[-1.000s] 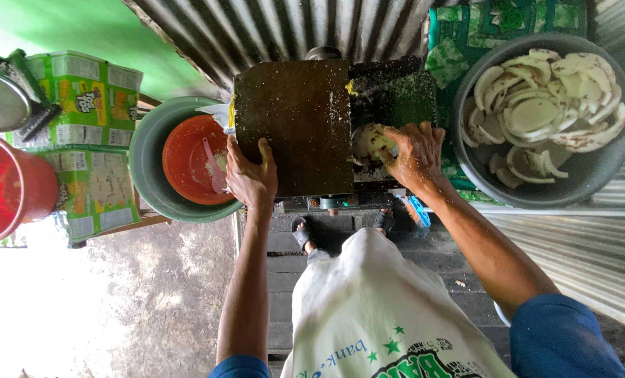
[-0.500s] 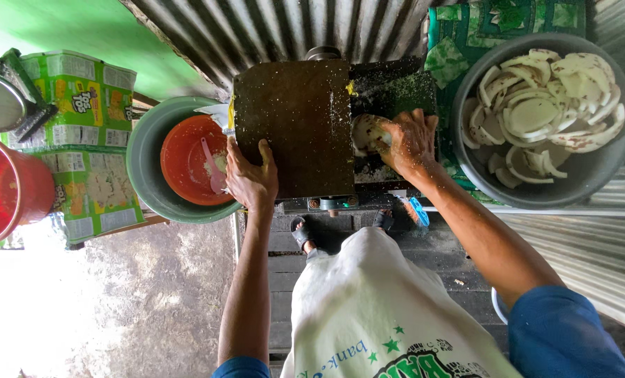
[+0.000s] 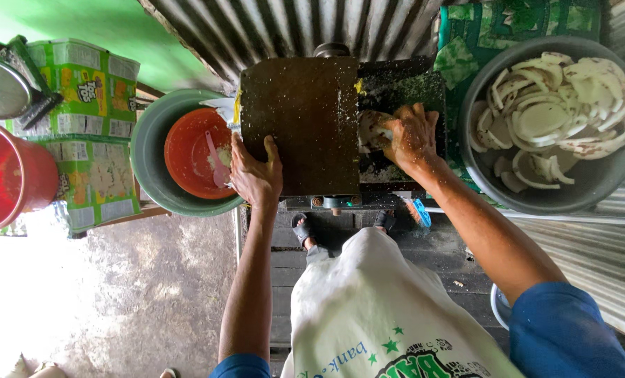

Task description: The person pours freshly grated coconut from a plastic sack into a red bowl, then feeds halved coconut pieces one at a time into a manual rotary grater, holding the machine steady while the grated coconut collects in a bowl and moving finished shells aside.

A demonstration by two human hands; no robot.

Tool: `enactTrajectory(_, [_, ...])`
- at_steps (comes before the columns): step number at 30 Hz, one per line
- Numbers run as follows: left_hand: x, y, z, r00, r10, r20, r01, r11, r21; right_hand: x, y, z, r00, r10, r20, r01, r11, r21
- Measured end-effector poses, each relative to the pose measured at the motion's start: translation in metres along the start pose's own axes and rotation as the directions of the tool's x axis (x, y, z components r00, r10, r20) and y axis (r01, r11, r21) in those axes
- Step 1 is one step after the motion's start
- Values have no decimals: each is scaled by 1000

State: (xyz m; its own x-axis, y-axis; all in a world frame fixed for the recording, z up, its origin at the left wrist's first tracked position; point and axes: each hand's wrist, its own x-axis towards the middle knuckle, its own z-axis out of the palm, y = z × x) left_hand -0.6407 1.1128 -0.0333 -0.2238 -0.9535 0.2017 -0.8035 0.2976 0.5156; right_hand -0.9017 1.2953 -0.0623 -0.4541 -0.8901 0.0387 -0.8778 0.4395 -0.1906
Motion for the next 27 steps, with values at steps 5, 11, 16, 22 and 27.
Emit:
enactTrajectory(5, [2, -5, 5, 997, -51, 61, 47, 997, 66, 8, -3, -7, 994, 23, 110, -28, 999, 42])
enactTrajectory(11, [3, -14, 14, 1000, -4, 29, 2, 998, 69, 16, -4, -10, 993, -5, 122, 9, 1000, -30])
enactTrajectory(16, [2, -13, 16, 1000, -14, 1, 14, 998, 57, 19, -11, -15, 997, -16, 75, 21, 997, -74])
enactTrajectory(22, [6, -8, 9, 995, -72, 66, 70, 997, 37, 16, -19, -10, 986, 53, 159, -47, 998, -44])
enactTrajectory(27, [3, -3, 4, 1000, -28, -3, 28, 999, -15, 4, -14, -13, 999, 22, -38, -14, 982, 186])
